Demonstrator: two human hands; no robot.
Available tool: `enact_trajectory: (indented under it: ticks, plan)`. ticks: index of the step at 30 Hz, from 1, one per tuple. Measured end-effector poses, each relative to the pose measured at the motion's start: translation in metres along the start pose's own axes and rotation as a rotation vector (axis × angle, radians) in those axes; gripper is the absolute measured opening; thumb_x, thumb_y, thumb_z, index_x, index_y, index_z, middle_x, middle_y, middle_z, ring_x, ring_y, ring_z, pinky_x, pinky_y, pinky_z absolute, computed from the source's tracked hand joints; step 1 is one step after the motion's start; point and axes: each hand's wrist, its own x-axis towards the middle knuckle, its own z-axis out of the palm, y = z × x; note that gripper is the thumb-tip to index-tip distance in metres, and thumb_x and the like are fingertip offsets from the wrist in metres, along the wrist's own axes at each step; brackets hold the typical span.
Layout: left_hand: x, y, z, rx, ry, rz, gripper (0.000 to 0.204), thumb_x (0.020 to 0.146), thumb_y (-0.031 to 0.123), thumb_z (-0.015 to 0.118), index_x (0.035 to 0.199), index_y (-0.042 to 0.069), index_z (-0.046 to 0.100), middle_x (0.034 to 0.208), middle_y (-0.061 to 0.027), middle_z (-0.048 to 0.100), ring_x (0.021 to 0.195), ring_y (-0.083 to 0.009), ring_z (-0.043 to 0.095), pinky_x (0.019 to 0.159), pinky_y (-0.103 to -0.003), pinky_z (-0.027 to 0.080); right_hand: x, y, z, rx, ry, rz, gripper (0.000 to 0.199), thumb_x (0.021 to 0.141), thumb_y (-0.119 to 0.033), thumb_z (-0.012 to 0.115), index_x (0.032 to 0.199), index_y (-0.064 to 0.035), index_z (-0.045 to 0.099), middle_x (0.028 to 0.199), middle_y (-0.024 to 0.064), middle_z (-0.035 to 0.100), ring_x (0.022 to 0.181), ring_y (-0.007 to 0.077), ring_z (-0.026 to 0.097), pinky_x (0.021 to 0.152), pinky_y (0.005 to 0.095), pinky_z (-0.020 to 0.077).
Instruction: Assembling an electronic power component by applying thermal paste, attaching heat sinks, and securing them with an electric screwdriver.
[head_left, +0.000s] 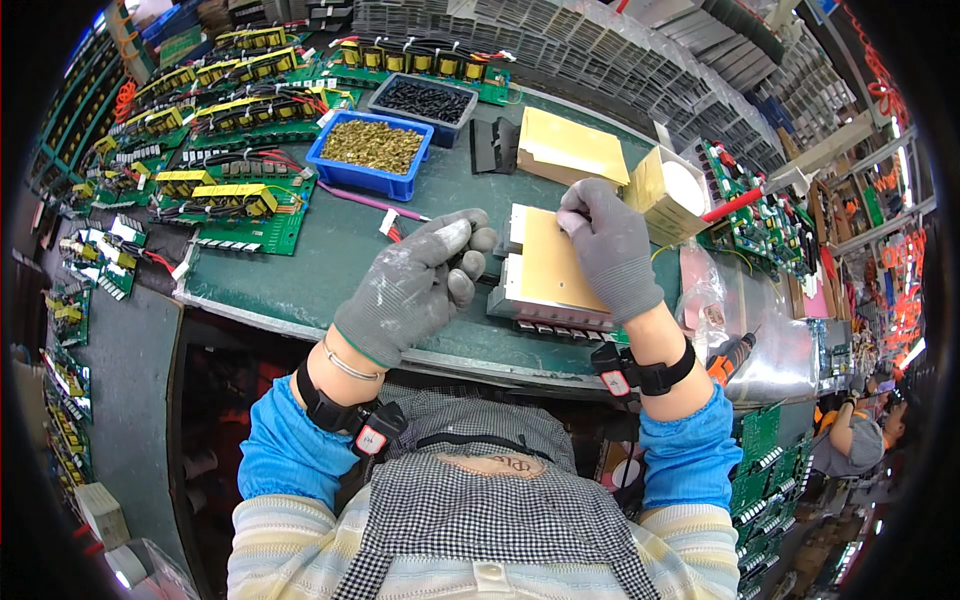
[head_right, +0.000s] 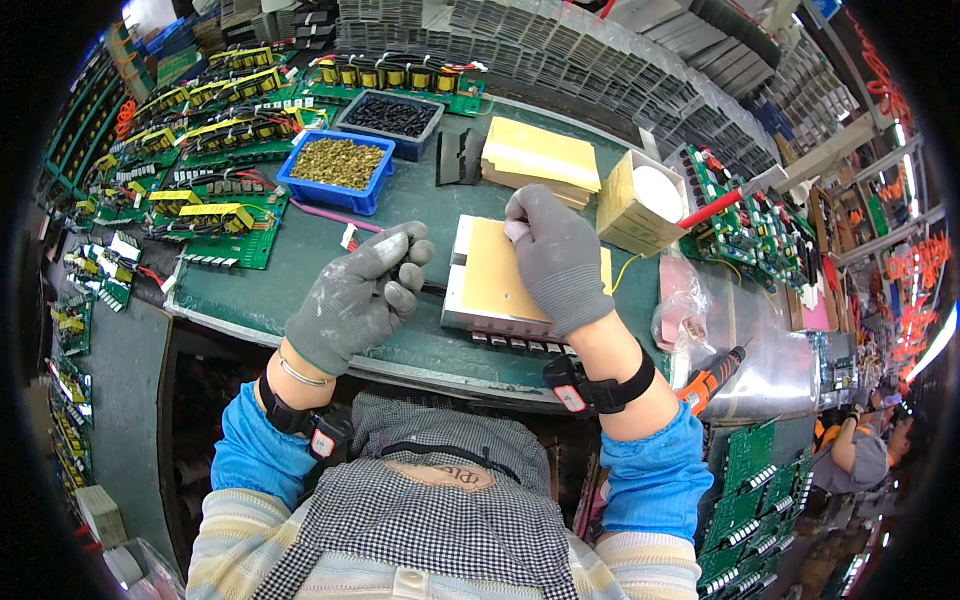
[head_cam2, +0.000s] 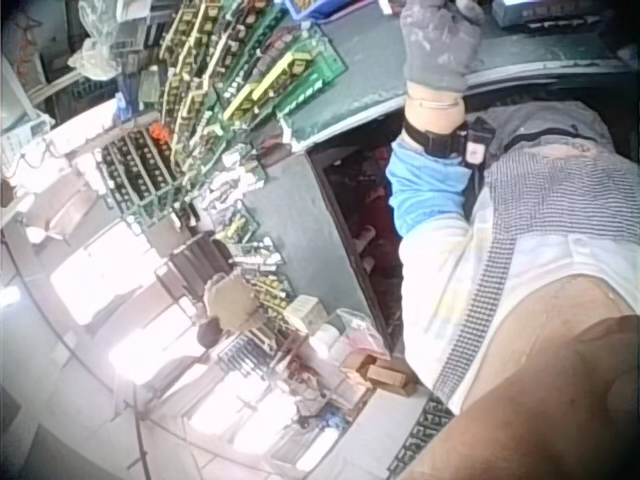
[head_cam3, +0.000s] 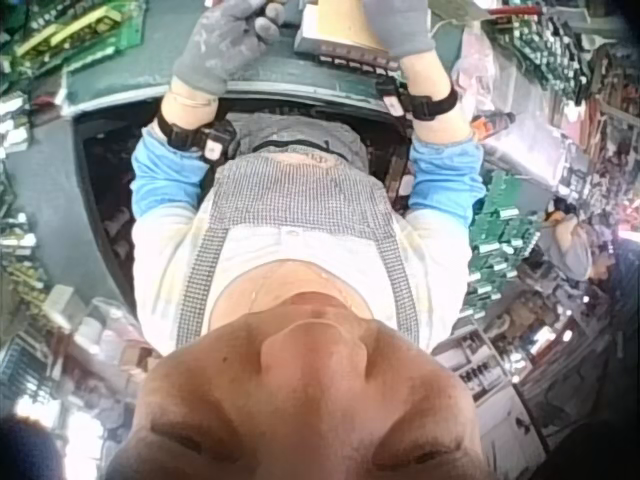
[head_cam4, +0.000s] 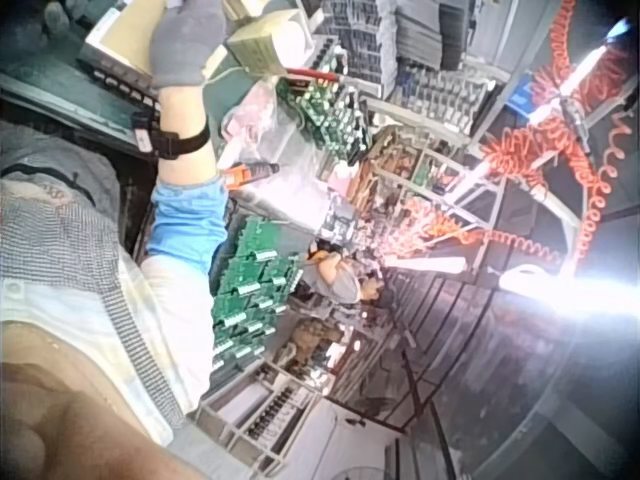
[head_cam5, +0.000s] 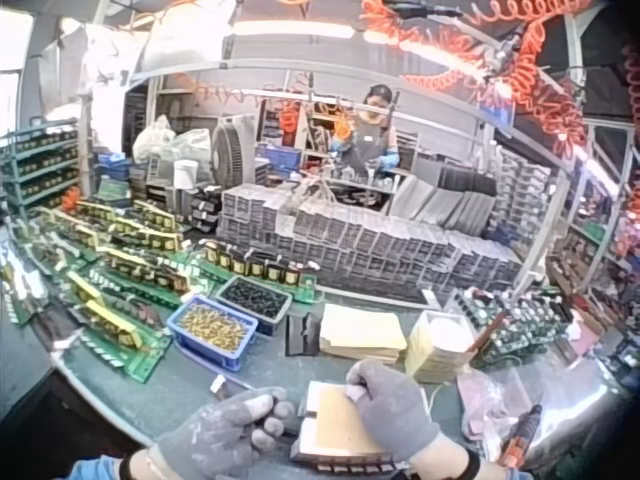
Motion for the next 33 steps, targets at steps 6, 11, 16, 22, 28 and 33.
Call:
enact_trajectory:
  ticks: [6, 11, 16, 22, 28, 33]
  plan:
    - [-0.001, 0.000, 0.001, 0.009, 0.004, 0.009, 0.027, 0.102, 0.016, 0.050, 0.125, 0.002, 0.052, 0.103, -0.0036, 0.056, 0.080, -0.0067, 0.057, 0.060, -0.017, 0.050, -0.001, -0.005, -0.002, 0.010, -0.007, 0.013, 0.010, 0.086, -0.007, 0.064, 0.095, -0.0067, 0.058, 0.086, 0.0162, 0.065, 0.083, 0.0366, 0.065, 0.071, 0.0406, 0.0503]
    - [-0.002, -0.002, 0.001, 0.003, 0.034, 0.015, 0.026, 0.102, 0.016, 0.050, 0.124, 0.002, 0.052, 0.103, -0.0033, 0.055, 0.078, -0.0061, 0.056, 0.059, -0.017, 0.050, -0.003, -0.002, 0.000, -0.108, 0.029, -0.049, 0.010, 0.086, -0.008, 0.065, 0.092, -0.0057, 0.057, 0.079, 0.0112, 0.064, 0.073, 0.0271, 0.066, 0.066, 0.0346, 0.0505]
    - [-0.003, -0.001, -0.003, -0.017, -0.024, -0.023, 0.024, 0.103, 0.018, 0.050, 0.120, 0.002, 0.051, 0.100, -0.0014, 0.055, 0.075, -0.0049, 0.054, 0.057, -0.015, 0.049, -0.009, -0.011, -0.004, -0.187, 0.039, -0.105, 0.007, 0.087, -0.009, 0.063, 0.090, -0.0070, 0.056, 0.080, 0.0159, 0.062, 0.079, 0.0366, 0.062, 0.068, 0.0434, 0.0489]
    - [-0.004, -0.002, -0.001, -0.062, 0.012, -0.092, 0.025, 0.104, 0.023, 0.047, 0.118, 0.002, 0.051, 0.089, 0.0007, 0.055, 0.065, -0.0033, 0.050, 0.049, -0.014, 0.046, -0.007, -0.008, 0.000, -0.154, 0.049, -0.090, 0.007, 0.087, -0.009, 0.063, 0.090, -0.0074, 0.056, 0.081, 0.0152, 0.062, 0.079, 0.0367, 0.062, 0.067, 0.0431, 0.0493]
    - [-0.005, -0.002, -0.005, -0.124, -0.001, -0.122, 0.027, 0.104, 0.025, 0.048, 0.117, 0.002, 0.052, 0.086, 0.0005, 0.056, 0.063, -0.0031, 0.049, 0.046, -0.013, 0.043, -0.007, -0.004, 0.000, -0.184, 0.064, -0.068, 0.012, 0.086, -0.009, 0.065, 0.091, -0.0056, 0.054, 0.076, 0.0134, 0.061, 0.071, 0.0325, 0.064, 0.064, 0.0372, 0.0489]
    - [-0.008, -0.002, -0.003, -0.092, 0.062, -0.074, 0.027, 0.103, 0.025, 0.050, 0.118, 0.003, 0.053, 0.088, 0.0001, 0.057, 0.065, -0.0046, 0.051, 0.050, -0.015, 0.046, -0.004, -0.007, 0.001, -0.095, 0.048, 0.021, 0.010, 0.087, -0.010, 0.064, 0.090, -0.0075, 0.055, 0.081, 0.0149, 0.064, 0.077, 0.0368, 0.063, 0.066, 0.0435, 0.0490]
